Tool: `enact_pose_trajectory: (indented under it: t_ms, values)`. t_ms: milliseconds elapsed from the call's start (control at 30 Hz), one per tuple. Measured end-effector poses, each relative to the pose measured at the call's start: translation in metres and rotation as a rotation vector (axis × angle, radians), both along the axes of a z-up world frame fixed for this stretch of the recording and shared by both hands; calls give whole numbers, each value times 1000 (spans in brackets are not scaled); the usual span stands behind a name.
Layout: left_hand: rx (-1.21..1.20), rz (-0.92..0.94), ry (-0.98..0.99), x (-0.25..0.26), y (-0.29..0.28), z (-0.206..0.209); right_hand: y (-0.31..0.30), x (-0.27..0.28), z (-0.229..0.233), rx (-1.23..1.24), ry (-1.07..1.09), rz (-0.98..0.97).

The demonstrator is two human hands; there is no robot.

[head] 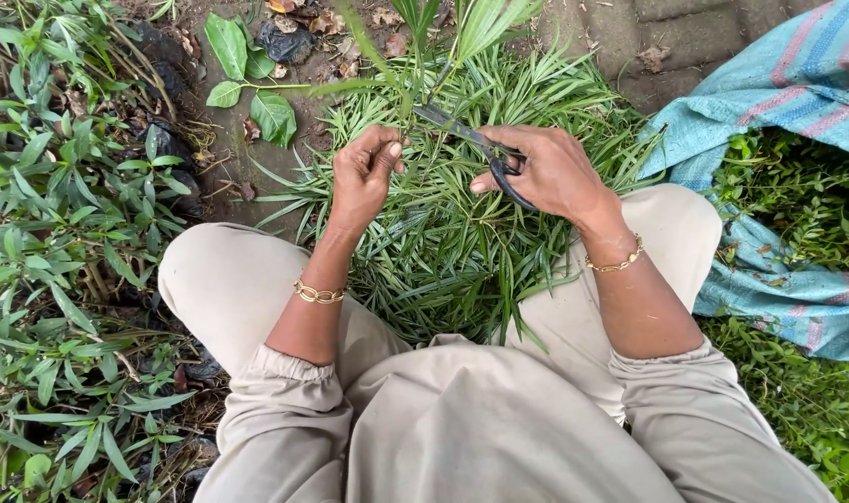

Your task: Trimming and cutting plant leaves and stems using scissors while sitting on the ground.

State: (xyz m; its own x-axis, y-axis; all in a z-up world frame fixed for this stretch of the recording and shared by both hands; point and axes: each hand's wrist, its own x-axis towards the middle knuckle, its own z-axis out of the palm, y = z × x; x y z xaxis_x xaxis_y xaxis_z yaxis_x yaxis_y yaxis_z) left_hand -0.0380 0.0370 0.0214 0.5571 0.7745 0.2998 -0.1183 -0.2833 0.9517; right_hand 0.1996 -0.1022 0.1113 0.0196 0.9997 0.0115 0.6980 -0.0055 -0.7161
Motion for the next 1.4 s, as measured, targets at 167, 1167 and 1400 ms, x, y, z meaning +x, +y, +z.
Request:
enact_pose_trajectory:
  t_ms: [167,1167,1400]
  values:
    - [-93,-27,-33,0,-3,-3,-5,-1,-2,-9,-1,20]
    - [1219,-189,928,77,-104,-83,-165,22,-112,124,282,-723]
    - [627,-295,694,41,-63,-17,-167,14,-123,109,466,-757]
